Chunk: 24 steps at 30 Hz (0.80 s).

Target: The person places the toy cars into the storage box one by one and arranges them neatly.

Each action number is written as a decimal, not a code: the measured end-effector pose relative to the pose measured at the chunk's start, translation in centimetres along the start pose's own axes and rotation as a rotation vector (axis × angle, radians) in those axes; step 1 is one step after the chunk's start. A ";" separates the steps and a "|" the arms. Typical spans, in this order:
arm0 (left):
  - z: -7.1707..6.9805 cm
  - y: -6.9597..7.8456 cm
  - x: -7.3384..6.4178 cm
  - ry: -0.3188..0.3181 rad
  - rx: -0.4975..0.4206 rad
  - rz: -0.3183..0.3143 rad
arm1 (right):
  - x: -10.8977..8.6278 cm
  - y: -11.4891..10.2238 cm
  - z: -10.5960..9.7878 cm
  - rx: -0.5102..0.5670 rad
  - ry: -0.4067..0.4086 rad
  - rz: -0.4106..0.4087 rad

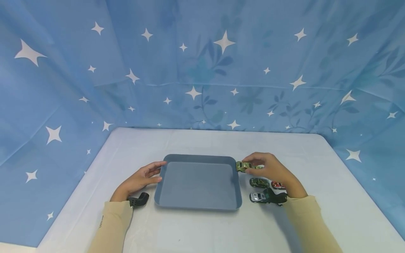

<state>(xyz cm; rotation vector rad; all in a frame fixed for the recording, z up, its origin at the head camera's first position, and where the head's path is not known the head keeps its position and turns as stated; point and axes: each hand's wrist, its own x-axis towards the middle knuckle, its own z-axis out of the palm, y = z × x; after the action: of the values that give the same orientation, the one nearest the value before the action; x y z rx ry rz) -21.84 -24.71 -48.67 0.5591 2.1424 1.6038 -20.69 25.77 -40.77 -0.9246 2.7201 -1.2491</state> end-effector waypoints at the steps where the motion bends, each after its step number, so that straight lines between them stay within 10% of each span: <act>1: 0.0 0.0 0.0 0.000 -0.001 -0.001 | 0.1 -0.1 0.1 0.000 -0.002 -0.002; 24: -0.1 -0.3 0.2 0.004 -0.017 -0.021 | 3.7 -2.0 3.8 0.091 -0.023 -0.008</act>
<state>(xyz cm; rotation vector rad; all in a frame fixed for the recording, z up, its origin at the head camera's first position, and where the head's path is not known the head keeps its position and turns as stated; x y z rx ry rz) -22.07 -24.78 -48.89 0.5264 2.1288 1.6112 -21.77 20.25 -41.11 -0.9348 2.6205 -1.3428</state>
